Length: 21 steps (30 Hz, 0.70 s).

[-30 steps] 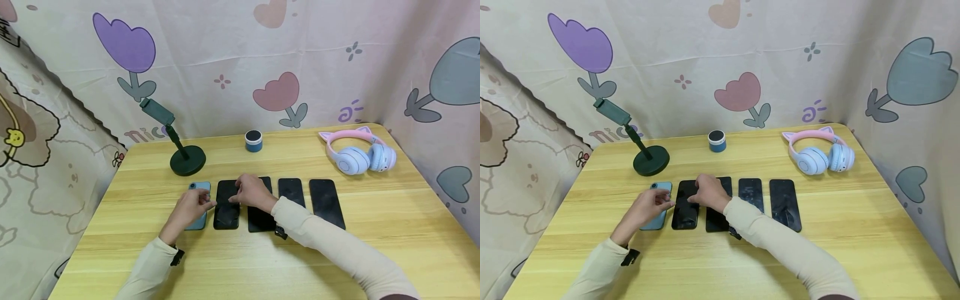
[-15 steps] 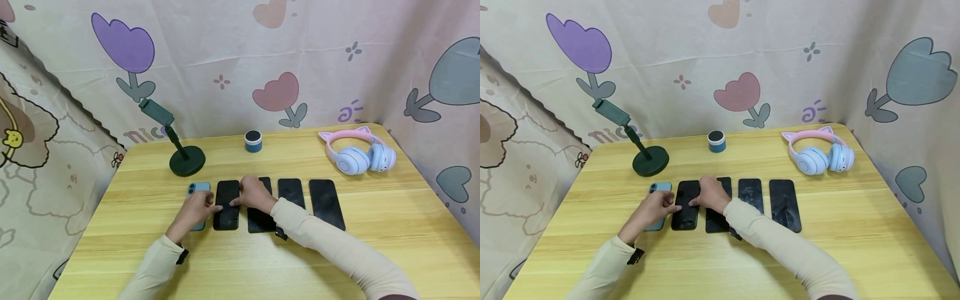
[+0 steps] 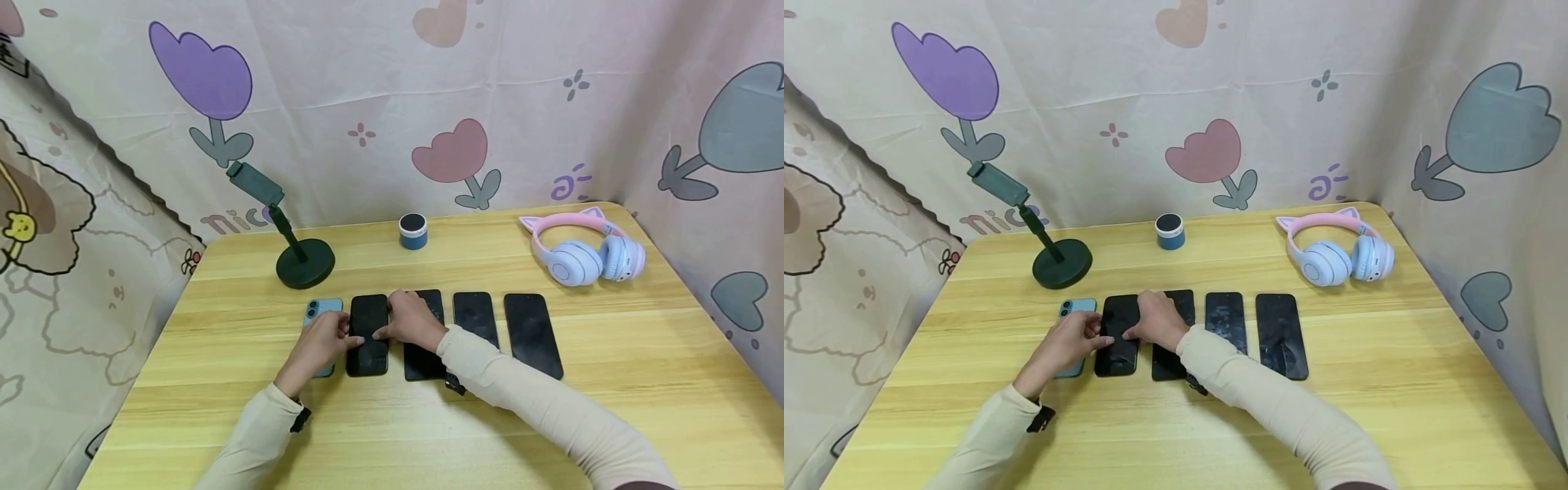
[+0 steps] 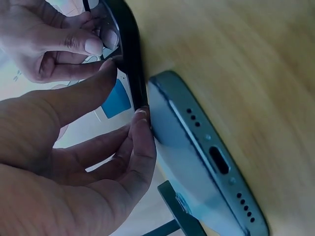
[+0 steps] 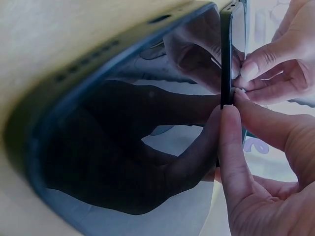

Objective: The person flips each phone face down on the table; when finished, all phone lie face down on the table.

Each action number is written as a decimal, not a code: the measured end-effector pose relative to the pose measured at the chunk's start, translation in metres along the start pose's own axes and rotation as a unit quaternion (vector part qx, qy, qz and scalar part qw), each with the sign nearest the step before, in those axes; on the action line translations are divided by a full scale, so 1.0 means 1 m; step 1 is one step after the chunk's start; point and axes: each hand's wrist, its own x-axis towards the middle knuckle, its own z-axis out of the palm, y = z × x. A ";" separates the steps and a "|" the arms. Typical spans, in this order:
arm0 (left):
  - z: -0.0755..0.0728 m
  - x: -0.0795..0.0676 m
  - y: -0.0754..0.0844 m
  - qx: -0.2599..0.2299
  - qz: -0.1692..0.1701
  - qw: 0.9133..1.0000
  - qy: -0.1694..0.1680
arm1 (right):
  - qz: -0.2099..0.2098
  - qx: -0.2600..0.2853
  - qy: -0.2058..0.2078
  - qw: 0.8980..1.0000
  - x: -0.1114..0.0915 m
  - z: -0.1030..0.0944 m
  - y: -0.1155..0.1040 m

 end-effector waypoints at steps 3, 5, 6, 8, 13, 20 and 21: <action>0.000 -0.001 0.000 -0.003 -0.002 1.000 0.002 | -0.002 -0.004 0.000 1.000 0.000 0.000 0.000; 0.000 -0.001 0.000 -0.005 -0.004 1.000 0.006 | -0.005 -0.003 0.000 1.000 0.000 0.000 0.001; 0.000 -0.001 0.000 -0.006 -0.006 1.000 0.007 | -0.007 -0.002 0.000 1.000 0.000 0.000 0.001; 0.000 -0.002 0.000 -0.011 -0.010 1.000 0.010 | -0.011 0.001 0.000 1.000 0.000 0.000 0.002; -0.002 -0.004 -0.001 -0.029 -0.022 0.999 0.017 | -0.018 0.018 -0.007 1.000 0.000 0.001 0.001; -0.005 -0.007 -0.004 -0.072 -0.008 0.997 0.016 | -0.009 0.043 -0.012 0.999 0.001 0.001 0.001; -0.005 -0.007 -0.005 -0.077 -0.006 0.997 0.017 | -0.007 0.047 -0.013 0.999 0.001 0.001 0.001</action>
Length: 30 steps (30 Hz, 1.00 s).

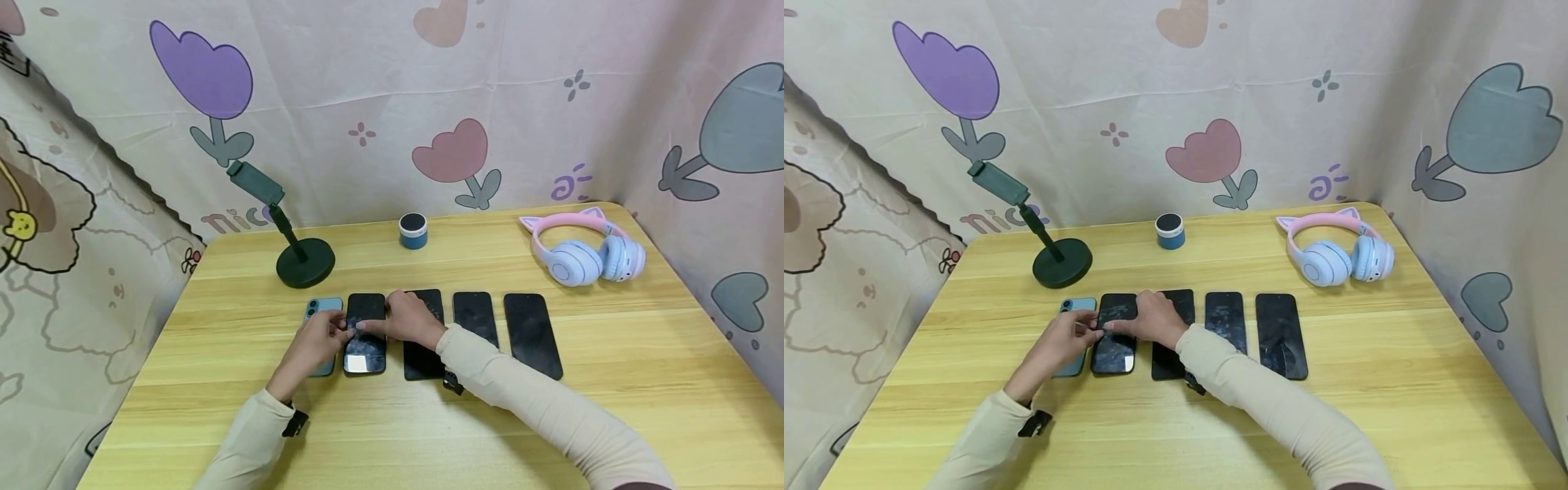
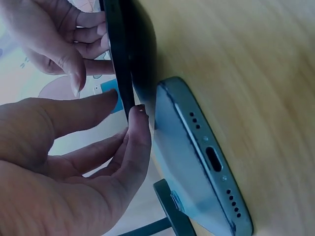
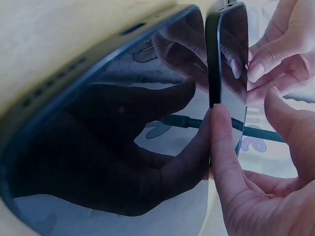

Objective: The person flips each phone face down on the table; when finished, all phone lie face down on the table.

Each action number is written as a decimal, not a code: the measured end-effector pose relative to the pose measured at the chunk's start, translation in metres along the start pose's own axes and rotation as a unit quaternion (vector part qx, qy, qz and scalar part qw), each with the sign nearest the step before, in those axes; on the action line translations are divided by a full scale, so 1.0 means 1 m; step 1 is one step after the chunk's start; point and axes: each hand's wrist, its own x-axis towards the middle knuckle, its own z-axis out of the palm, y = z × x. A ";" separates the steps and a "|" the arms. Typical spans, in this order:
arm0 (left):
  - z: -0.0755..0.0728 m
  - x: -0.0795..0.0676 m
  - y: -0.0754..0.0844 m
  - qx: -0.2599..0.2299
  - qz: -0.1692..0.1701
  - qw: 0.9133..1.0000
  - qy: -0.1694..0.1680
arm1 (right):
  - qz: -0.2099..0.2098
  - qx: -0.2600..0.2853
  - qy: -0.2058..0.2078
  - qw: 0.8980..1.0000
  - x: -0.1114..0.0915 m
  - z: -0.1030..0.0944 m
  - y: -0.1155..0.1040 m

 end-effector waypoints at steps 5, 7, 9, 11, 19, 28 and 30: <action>-0.002 -0.001 -0.004 -0.018 0.005 1.000 0.000 | 0.007 0.008 -0.004 1.000 0.002 0.001 0.001; -0.003 -0.002 -0.004 -0.032 0.007 0.999 -0.002 | 0.009 0.010 -0.004 1.000 0.002 0.001 0.001; -0.004 -0.003 -0.006 -0.047 0.006 0.999 -0.004 | 0.011 0.013 -0.006 1.000 0.003 0.002 0.002; -0.005 -0.004 -0.007 -0.063 0.001 0.998 -0.006 | 0.014 0.016 -0.009 1.000 0.003 0.002 0.001; -0.010 -0.006 -0.007 -0.128 -0.006 0.992 -0.006 | 0.032 0.029 -0.020 0.999 0.003 0.001 -0.002; -0.014 -0.009 -0.007 -0.172 -0.016 0.985 -0.009 | 0.049 0.056 -0.028 0.997 0.003 0.002 -0.002; -0.014 -0.009 -0.007 -0.182 -0.019 0.983 -0.009 | 0.050 0.064 -0.029 0.996 0.003 0.002 -0.002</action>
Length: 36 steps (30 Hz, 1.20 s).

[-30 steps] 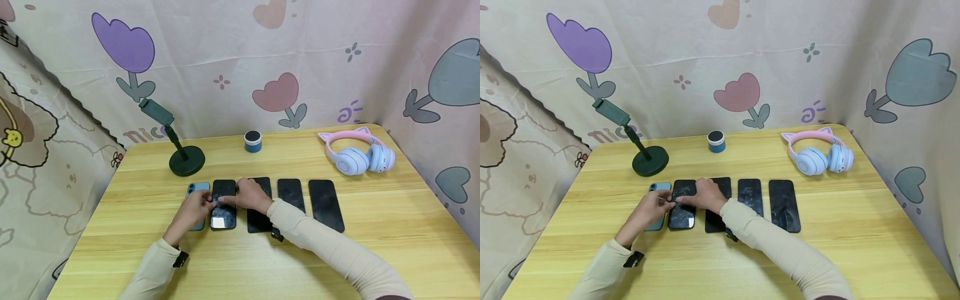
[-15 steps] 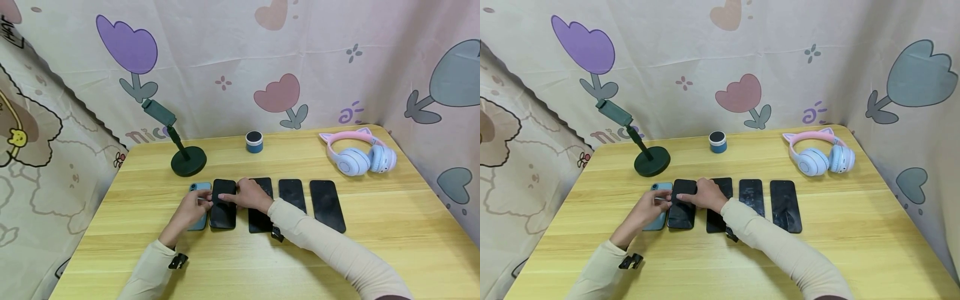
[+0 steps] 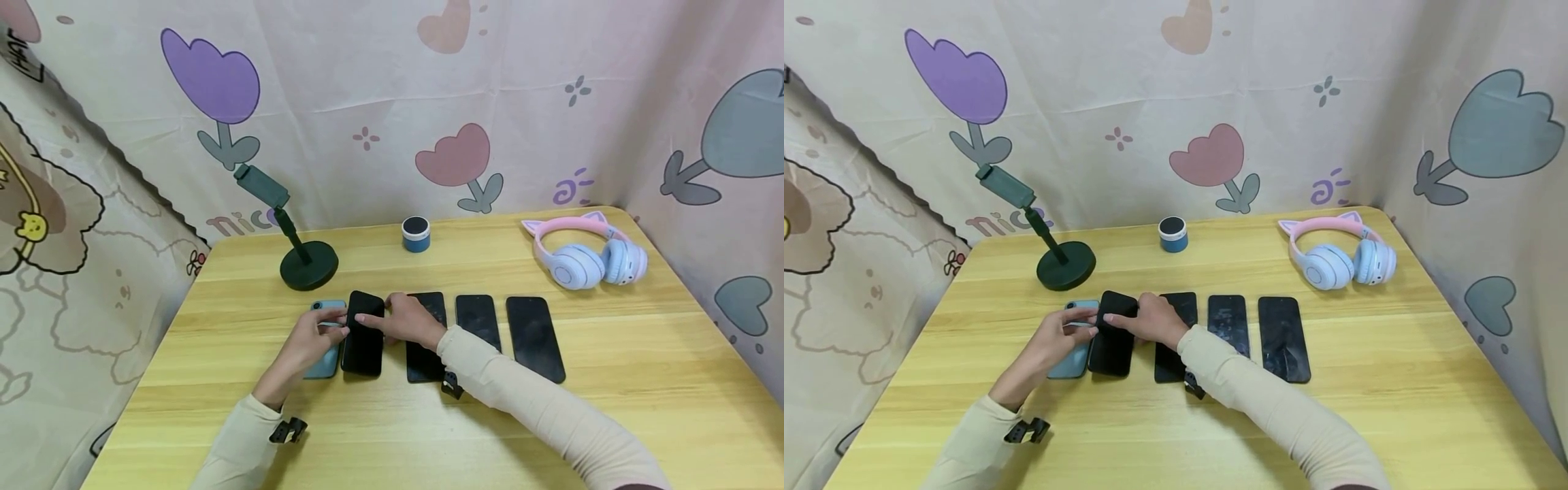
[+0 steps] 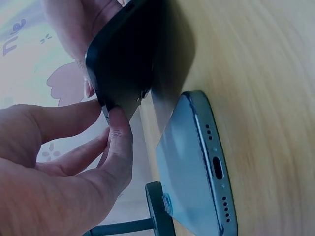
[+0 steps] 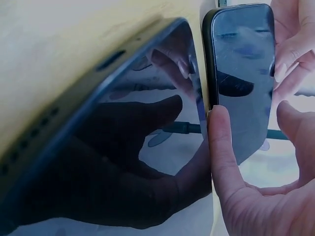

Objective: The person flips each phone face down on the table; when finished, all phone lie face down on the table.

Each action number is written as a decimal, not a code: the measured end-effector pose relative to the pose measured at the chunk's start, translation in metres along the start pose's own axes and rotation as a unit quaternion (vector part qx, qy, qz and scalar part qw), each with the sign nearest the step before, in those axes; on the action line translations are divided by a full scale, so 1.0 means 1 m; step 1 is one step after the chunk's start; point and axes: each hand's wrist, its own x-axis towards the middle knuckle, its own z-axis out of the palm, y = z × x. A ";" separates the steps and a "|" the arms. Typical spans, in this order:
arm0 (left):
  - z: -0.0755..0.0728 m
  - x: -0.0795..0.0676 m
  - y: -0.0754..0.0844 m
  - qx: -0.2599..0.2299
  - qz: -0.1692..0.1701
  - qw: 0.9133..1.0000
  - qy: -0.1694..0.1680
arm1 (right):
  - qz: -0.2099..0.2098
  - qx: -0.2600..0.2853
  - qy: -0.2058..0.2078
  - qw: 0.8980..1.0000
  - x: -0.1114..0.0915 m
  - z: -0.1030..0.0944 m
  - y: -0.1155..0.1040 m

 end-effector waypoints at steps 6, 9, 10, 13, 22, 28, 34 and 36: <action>-0.002 -0.002 0.002 -0.032 -0.012 0.999 -0.003 | 0.003 0.018 -0.006 1.000 0.000 0.001 0.001; -0.002 -0.002 0.002 -0.045 -0.018 0.999 -0.009 | 0.007 0.018 -0.010 1.000 0.001 0.003 0.001; -0.002 -0.002 0.002 -0.051 -0.019 0.998 -0.012 | 0.009 0.017 -0.011 1.000 0.001 0.004 0.001; -0.003 -0.002 0.003 -0.064 -0.021 0.998 -0.021 | 0.015 0.018 -0.012 1.000 0.001 0.005 0.000; -0.001 -0.001 0.004 -0.067 -0.016 0.997 -0.044 | 0.020 0.069 -0.027 0.997 -0.002 0.005 -0.002; 0.000 0.001 0.003 -0.070 -0.008 0.995 -0.065 | 0.013 0.121 -0.044 0.992 -0.004 0.003 -0.003; 0.003 0.002 0.002 -0.077 -0.010 0.993 -0.083 | 0.013 0.151 -0.050 0.987 -0.005 0.001 -0.004; 0.005 0.002 0.002 -0.081 -0.009 0.993 -0.087 | 0.011 0.154 -0.052 0.987 -0.005 0.000 -0.005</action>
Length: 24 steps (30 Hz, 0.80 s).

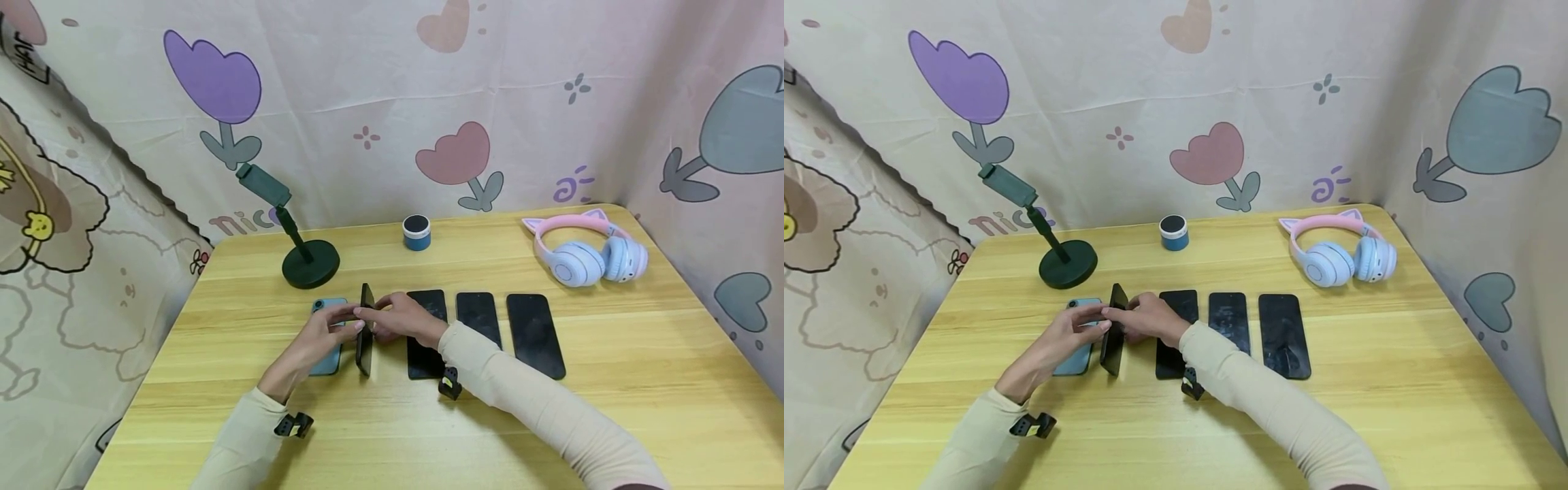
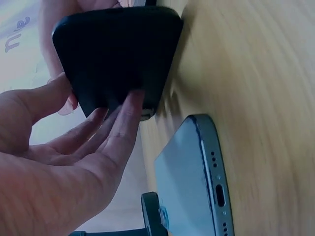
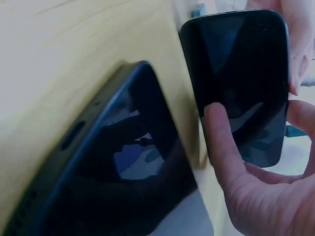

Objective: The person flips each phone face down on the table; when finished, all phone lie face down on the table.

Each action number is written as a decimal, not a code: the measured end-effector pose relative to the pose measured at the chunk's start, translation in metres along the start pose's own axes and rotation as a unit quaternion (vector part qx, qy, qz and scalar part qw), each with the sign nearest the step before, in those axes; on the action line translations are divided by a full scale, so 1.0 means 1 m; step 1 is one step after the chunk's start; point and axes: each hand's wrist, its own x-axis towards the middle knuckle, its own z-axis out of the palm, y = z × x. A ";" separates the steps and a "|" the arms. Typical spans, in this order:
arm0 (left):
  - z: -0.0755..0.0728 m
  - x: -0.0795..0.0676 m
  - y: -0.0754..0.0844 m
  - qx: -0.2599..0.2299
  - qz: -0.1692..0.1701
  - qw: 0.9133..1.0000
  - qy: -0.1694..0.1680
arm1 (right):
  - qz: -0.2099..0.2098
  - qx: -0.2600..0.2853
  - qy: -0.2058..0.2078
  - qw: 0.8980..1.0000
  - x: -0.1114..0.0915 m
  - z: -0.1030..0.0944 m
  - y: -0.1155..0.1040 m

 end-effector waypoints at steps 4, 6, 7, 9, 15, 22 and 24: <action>0.003 0.001 0.000 -0.001 0.013 1.000 -0.008 | -0.015 -0.009 0.000 1.000 0.000 -0.002 -0.002; 0.004 0.001 0.000 -0.007 0.021 1.000 -0.015 | -0.020 -0.006 -0.003 1.000 0.001 -0.003 -0.003; 0.005 0.001 0.000 -0.011 0.024 0.999 -0.018 | -0.021 -0.001 -0.004 1.000 0.000 -0.004 -0.004; 0.007 0.001 0.000 -0.018 0.030 0.999 -0.024 | -0.023 0.013 -0.008 1.000 0.000 -0.005 -0.005; 0.014 0.004 0.001 0.020 0.040 0.999 -0.013 | -0.022 0.064 -0.011 0.998 -0.001 -0.007 -0.007; 0.019 0.004 0.002 0.072 0.060 0.996 -0.005 | -0.029 0.073 -0.001 0.997 -0.004 -0.010 -0.006; 0.020 0.004 0.002 0.090 0.066 0.994 -0.002 | -0.029 0.072 0.003 0.997 -0.004 -0.010 -0.005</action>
